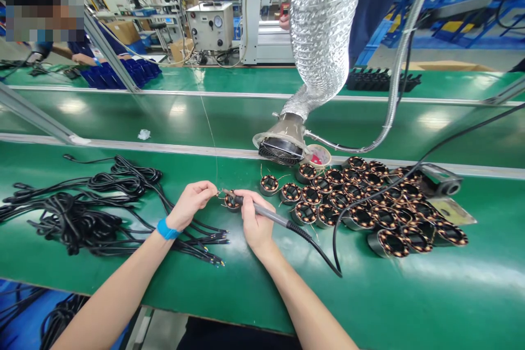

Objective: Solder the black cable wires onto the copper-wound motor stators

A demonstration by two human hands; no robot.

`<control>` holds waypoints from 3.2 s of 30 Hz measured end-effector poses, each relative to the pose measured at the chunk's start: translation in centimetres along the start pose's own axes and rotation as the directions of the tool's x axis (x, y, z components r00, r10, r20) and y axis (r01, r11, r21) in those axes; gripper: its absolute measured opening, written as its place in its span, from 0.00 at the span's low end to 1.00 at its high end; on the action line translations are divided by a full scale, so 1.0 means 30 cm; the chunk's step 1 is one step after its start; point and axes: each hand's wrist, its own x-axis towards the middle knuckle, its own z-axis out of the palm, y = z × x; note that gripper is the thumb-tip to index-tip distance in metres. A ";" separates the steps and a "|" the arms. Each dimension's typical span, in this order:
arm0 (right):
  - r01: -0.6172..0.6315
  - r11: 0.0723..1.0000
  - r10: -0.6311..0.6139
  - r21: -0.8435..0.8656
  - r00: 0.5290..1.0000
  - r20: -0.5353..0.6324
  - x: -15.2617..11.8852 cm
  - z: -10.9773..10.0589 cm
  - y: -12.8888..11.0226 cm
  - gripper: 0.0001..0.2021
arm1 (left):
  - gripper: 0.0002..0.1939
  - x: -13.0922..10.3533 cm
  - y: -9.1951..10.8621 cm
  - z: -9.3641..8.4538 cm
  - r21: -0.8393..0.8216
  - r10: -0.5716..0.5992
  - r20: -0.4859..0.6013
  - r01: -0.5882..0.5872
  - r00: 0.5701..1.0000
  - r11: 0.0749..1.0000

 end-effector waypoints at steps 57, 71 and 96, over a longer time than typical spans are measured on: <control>0.278 0.924 -0.277 -0.264 0.960 0.041 -0.041 0.000 -0.005 0.14 | 0.09 -0.036 0.063 -0.010 0.174 -0.039 0.123 0.018 0.992 0.985; 0.189 0.961 -0.193 -0.204 0.981 0.003 -0.036 0.015 0.006 0.15 | 0.10 -0.041 0.060 -0.013 0.153 -0.028 0.124 0.009 0.992 0.988; 0.136 0.978 -0.148 -0.159 0.987 -0.064 -0.043 0.007 0.026 0.15 | 0.11 -0.037 0.056 -0.014 0.151 -0.042 0.124 0.023 0.991 0.988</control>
